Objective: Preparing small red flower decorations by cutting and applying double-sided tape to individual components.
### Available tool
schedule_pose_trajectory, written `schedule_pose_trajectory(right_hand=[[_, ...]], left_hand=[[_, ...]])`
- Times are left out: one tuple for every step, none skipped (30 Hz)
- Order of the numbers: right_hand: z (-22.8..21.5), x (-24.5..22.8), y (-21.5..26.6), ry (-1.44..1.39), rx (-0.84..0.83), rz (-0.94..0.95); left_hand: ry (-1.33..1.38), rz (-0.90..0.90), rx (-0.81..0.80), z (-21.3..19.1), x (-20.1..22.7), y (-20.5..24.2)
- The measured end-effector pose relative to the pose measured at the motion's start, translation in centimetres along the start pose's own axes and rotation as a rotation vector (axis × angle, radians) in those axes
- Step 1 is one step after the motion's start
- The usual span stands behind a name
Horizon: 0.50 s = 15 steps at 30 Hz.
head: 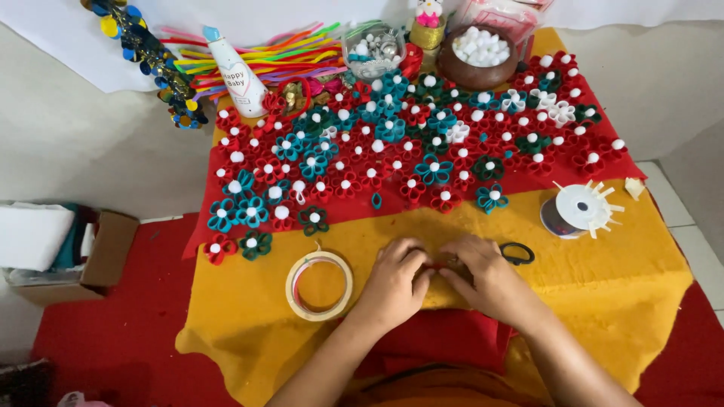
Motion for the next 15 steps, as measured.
schedule_pose_trajectory(right_hand=[[0.1, 0.2, 0.2, -0.011, -0.006, 0.013], [0.1, 0.5, 0.3, -0.015, -0.005, 0.012], [0.1, 0.8, 0.5, 0.032, -0.003, 0.003], [0.0, 1.1, 0.7, 0.08, 0.0, -0.005], [-0.1, 1.8, 0.9, 0.081, 0.003, -0.005], [-0.6, 2.1, 1.0, 0.155, 0.05, -0.032], [-1.0, 2.5, 1.0, 0.23, 0.098, -0.062], [-1.4, 3.0, 0.9, 0.23, 0.101, -0.065], [-2.0, 3.7, 0.8, 0.317, 0.118, -0.064], [-2.6, 4.2, 0.7, 0.403, 0.136, -0.063], [-3.2, 3.7, 0.4, 0.405, 0.13, -0.07], [-4.0, 3.7, 0.0, 0.219, 0.129, -0.006], [-4.6, 3.8, -0.6, 0.031, 0.12, 0.048], [-4.3, 2.7, -0.9, 0.031, 0.108, 0.031], [-4.0, 2.3, -1.1, -0.246, 0.113, 0.092]], left_hand=[[0.016, -0.003, 0.017, 0.1, -0.3, 0.1], [0.012, -0.005, 0.016, 0.2, -0.5, 0.2], [0.046, -0.018, 0.034, 0.2, -0.9, 0.2], [0.079, -0.03, 0.052, 0.1, -1.2, 0.2], [0.078, -0.028, 0.052, 0.4, -1.4, 0.3], [0.104, -0.036, 0.069, 0.5, -1.7, 0.5], [0.129, -0.045, 0.089, 0.5, -2.1, 0.7], [0.126, -0.043, 0.091, -0.1, -1.8, 0.4], [0.198, -0.056, 0.16, -1.1, -1.7, 0.3], [0.269, -0.068, 0.228, -2.2, -1.6, 0.2], [0.272, -0.072, 0.236, -2.3, -1.7, 0.3], [0.265, -0.084, 0.235, -2.4, -1.8, 0.4], [0.256, -0.1, 0.245, -2.5, -2.0, 0.5], [0.256, -0.11, 0.263, -2.7, -2.2, 0.4], [0.274, -0.174, 0.229, -2.3, -3.0, 0.3]])
Point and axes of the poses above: each hand's wrist, its own y-axis away from the middle knuckle, its own z-axis out of the palm, x = y × z, the point moved 10 cm from there along -y, towards the middle knuckle, and after that the axes turned 3 degrees about x, right-handed, at the moved point
